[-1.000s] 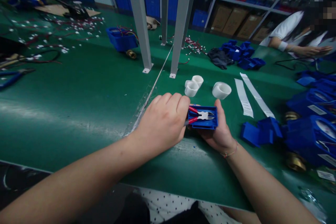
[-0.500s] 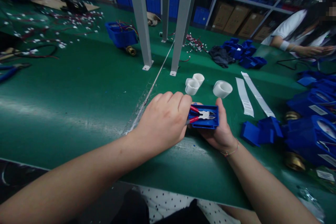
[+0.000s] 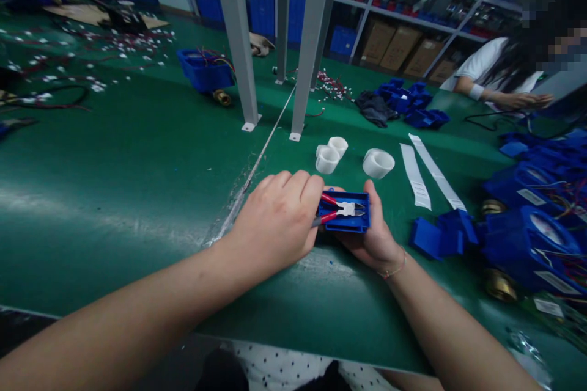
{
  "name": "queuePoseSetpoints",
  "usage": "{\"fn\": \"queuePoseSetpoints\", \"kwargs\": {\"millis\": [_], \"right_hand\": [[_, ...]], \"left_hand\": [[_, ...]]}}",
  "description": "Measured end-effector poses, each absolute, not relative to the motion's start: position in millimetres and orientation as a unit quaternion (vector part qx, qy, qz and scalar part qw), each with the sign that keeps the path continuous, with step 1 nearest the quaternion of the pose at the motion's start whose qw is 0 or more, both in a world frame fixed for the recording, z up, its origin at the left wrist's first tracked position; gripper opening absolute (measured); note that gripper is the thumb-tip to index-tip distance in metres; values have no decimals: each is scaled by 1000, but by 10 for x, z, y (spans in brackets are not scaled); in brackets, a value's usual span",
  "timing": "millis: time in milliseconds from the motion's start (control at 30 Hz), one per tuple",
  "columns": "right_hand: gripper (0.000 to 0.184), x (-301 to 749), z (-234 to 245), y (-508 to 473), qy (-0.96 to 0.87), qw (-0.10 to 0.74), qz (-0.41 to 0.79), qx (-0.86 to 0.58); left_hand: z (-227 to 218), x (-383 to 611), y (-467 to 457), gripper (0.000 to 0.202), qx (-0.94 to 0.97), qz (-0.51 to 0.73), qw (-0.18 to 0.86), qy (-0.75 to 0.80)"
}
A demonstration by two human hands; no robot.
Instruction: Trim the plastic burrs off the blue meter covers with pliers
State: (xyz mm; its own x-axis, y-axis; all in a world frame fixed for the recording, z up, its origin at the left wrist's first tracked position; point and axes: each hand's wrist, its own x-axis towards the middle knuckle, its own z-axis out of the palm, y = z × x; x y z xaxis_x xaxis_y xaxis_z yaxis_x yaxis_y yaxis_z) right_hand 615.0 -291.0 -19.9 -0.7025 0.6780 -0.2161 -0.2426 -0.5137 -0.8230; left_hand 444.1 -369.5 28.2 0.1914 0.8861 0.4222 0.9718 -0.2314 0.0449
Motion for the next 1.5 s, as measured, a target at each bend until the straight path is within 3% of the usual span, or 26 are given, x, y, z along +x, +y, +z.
{"fn": "queuePoseSetpoints", "kwargs": {"millis": [1067, 1500], "right_hand": [[70, 6158, -200, -2913, -418, 280, 823, -263], [64, 6149, -144, -2931, -421, 295, 818, -259]], "left_hand": [[308, 4446, -3708, 20, -761, -168, 131, -612], [247, 4411, -3696, 24, -765, -169, 188, -592]]}}
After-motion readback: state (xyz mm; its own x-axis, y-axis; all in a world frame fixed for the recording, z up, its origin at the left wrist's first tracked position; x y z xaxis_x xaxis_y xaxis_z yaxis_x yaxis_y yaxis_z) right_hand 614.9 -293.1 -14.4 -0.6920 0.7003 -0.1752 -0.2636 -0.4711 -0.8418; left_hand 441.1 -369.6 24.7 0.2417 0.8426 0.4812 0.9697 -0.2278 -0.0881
